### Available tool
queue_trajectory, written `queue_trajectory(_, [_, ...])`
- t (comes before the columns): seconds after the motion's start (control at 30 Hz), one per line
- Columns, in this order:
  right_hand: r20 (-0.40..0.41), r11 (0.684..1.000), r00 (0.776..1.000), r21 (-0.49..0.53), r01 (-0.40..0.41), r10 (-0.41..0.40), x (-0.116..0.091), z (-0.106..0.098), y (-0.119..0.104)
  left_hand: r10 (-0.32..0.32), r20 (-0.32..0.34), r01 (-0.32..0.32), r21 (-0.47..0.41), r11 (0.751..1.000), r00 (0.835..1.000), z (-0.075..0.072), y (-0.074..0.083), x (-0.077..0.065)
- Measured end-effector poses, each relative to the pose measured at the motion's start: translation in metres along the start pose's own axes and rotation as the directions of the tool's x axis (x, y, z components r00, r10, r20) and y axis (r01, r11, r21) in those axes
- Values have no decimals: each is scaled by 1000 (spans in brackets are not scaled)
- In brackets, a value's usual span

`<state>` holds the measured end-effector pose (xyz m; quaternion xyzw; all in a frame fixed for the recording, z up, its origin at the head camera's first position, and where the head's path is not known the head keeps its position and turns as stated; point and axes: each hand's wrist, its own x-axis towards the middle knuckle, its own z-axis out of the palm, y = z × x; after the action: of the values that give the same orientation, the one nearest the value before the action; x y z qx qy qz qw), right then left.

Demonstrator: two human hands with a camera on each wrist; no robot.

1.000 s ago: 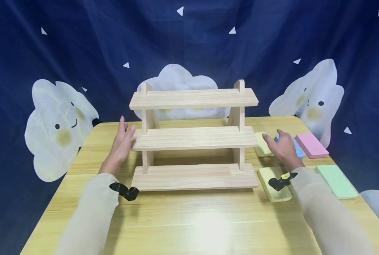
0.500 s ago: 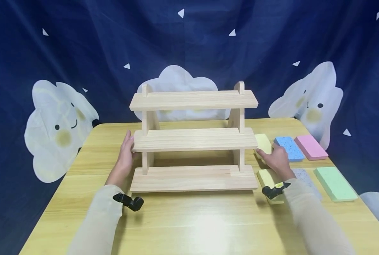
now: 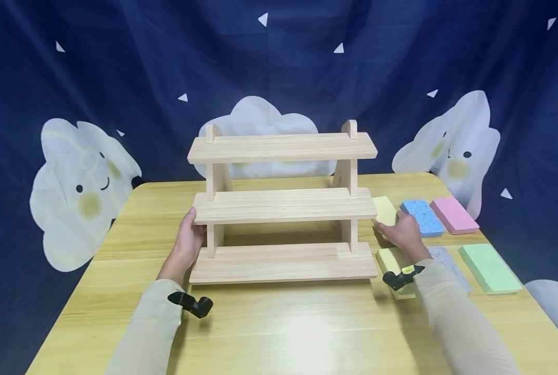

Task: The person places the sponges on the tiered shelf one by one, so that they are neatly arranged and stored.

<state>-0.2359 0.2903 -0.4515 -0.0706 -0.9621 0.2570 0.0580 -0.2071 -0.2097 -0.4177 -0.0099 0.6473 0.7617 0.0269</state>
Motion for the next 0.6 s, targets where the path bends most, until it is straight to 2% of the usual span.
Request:
queue_trajectory(0.33, [20,1000,1000,8,14,-15,2,-13,-1,-20,49,18,27,999,999,-8,-7,4])
queue_trajectory(0.43, [16,999,999,10,46,-46,2,-19,-3,-24,56,24,4,1000,998,-10,-8,4])
queue_trajectory(0.6, [-3,994,994,-4,109,-109,1,-33,-9,-18,61,17,25,1000,998,-9,-6,2])
